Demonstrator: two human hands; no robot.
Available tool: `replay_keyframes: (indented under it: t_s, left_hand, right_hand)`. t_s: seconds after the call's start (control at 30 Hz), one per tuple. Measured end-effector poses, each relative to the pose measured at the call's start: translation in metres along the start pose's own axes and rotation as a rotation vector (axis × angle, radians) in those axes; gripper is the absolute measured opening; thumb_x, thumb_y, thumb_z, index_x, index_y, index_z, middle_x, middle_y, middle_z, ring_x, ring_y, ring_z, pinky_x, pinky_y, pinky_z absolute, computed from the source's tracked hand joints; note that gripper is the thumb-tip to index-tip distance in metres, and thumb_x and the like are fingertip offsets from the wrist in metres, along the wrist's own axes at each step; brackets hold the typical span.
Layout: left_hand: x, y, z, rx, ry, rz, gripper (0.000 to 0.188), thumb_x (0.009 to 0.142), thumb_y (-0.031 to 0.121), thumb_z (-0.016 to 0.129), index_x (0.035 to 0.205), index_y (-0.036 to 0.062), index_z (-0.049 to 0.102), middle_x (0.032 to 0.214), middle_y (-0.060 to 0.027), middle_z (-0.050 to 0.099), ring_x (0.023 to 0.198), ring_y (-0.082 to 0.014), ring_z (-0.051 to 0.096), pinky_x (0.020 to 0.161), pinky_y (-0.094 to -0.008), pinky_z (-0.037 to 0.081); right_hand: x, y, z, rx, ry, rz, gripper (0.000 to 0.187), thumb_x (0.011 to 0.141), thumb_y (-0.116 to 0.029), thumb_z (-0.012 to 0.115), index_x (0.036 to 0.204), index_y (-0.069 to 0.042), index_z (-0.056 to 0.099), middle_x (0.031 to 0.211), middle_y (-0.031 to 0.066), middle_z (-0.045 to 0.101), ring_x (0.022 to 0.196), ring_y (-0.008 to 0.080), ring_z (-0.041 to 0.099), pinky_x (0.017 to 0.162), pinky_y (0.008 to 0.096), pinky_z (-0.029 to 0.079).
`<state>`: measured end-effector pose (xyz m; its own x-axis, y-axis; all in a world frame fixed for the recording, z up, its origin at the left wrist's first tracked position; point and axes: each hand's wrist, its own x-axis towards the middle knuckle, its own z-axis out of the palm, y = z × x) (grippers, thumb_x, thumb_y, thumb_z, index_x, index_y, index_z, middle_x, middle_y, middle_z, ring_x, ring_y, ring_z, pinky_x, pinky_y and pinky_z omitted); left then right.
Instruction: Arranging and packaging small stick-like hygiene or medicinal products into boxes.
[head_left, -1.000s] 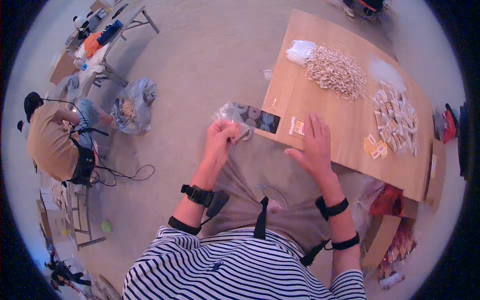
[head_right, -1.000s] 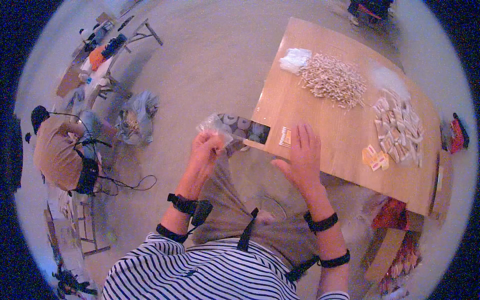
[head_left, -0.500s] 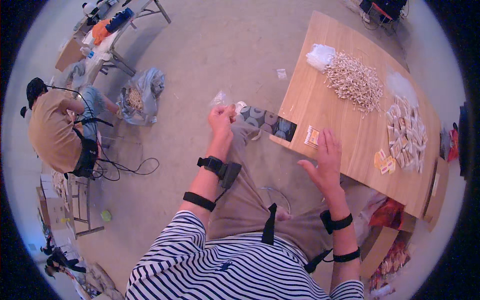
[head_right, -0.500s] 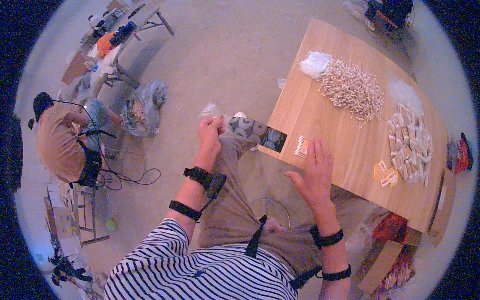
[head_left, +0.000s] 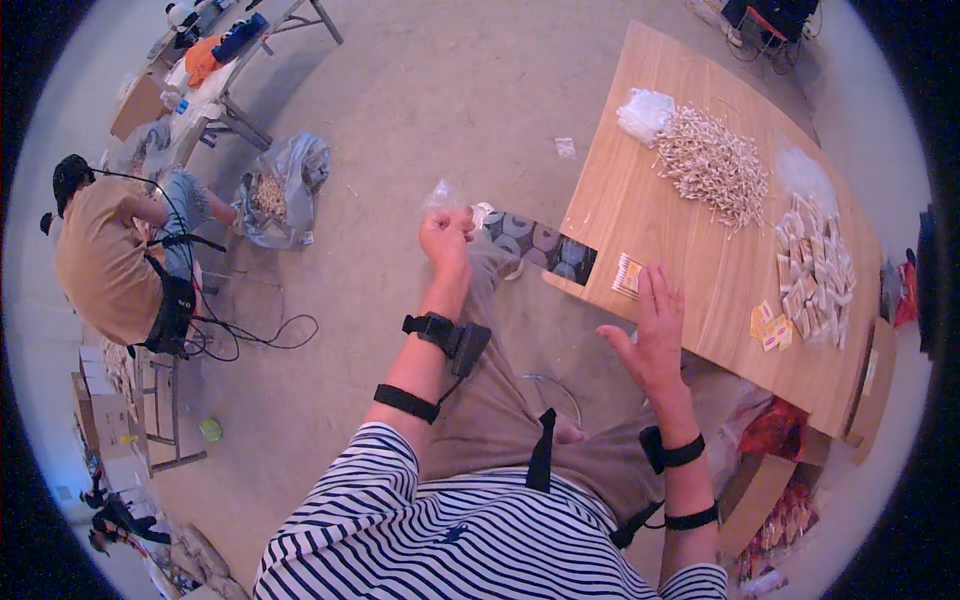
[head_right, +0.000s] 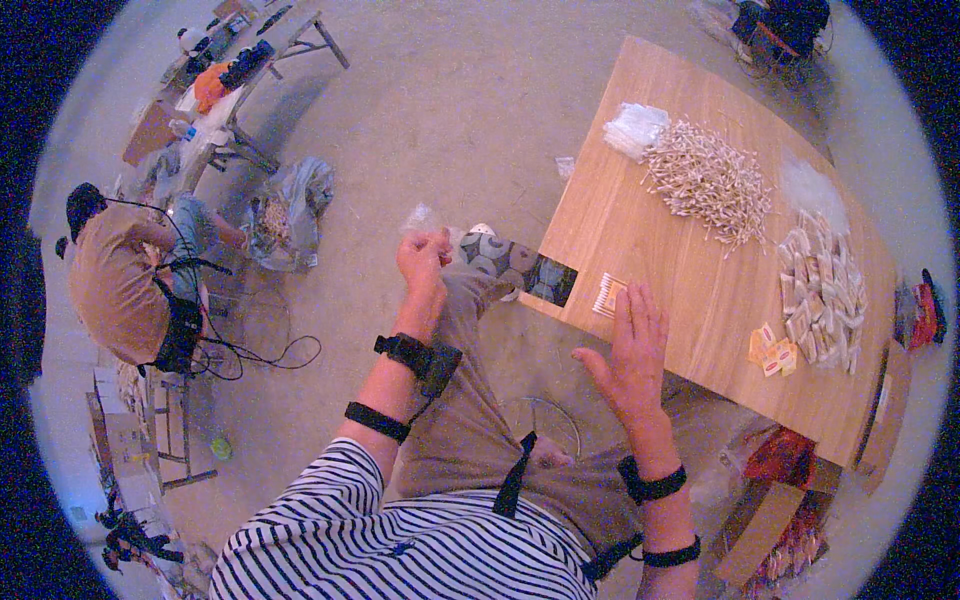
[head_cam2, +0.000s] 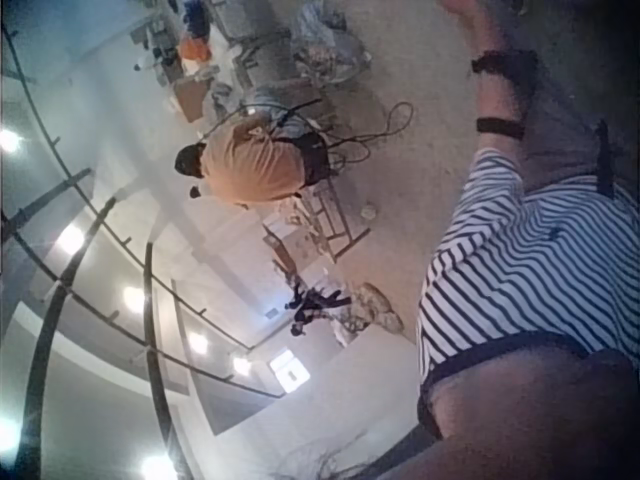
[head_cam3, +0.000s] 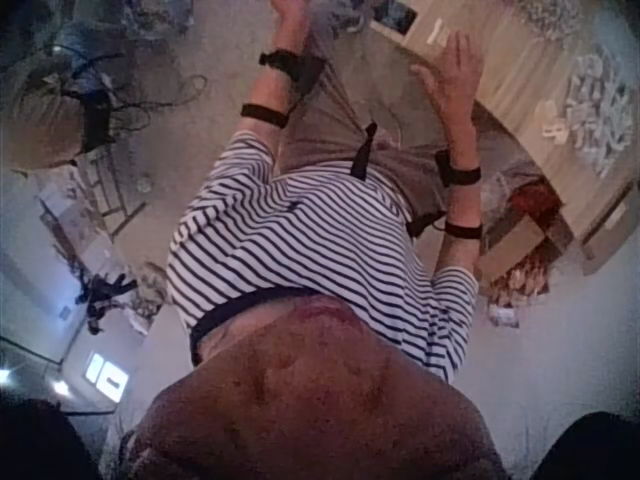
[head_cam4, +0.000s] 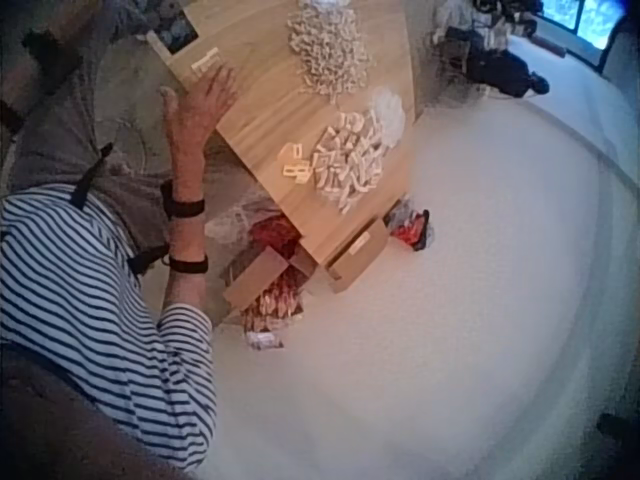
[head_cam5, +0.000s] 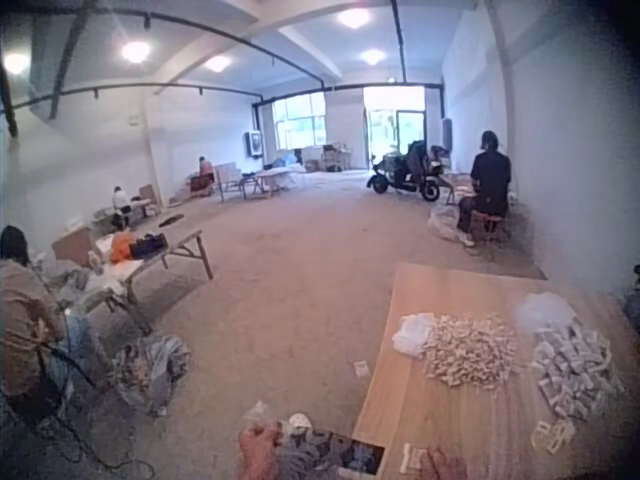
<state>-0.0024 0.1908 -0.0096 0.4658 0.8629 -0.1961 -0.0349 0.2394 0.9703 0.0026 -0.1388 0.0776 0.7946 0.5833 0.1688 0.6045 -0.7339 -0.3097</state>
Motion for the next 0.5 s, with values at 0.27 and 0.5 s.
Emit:
replay_keyframes:
  t_s: [0.27, 0.5]
  left_hand:
    - [-0.0069, 0.0044, 0.0054, 0.007, 0.007, -0.008, 0.019, 0.084, 0.010, 0.080, 0.086, 0.0049, 0.062, 0.077, -0.0061, 0.067, 0.065, -0.0146, 0.063, 0.054, -0.0292, 0.050]
    - [-0.0083, 0.0036, 0.0048, 0.004, 0.002, -0.008, 0.019, 0.083, 0.009, 0.081, 0.087, 0.0048, 0.063, 0.078, -0.0061, 0.068, 0.065, -0.0148, 0.063, 0.054, -0.0285, 0.050]
  right_hand:
    - [-0.0034, -0.0015, 0.0017, 0.005, -0.019, 0.026, 0.101, 0.074, -0.039, 0.084, 0.151, 0.004, 0.035, 0.159, 0.0235, 0.034, 0.151, 0.0385, 0.026, 0.121, 0.0598, 0.019]
    - [-0.0066, -0.0012, 0.0021, 0.021, -0.021, 0.027, 0.100, 0.074, -0.040, 0.084, 0.150, 0.005, 0.036, 0.159, 0.0242, 0.034, 0.151, 0.0391, 0.026, 0.121, 0.0595, 0.019]
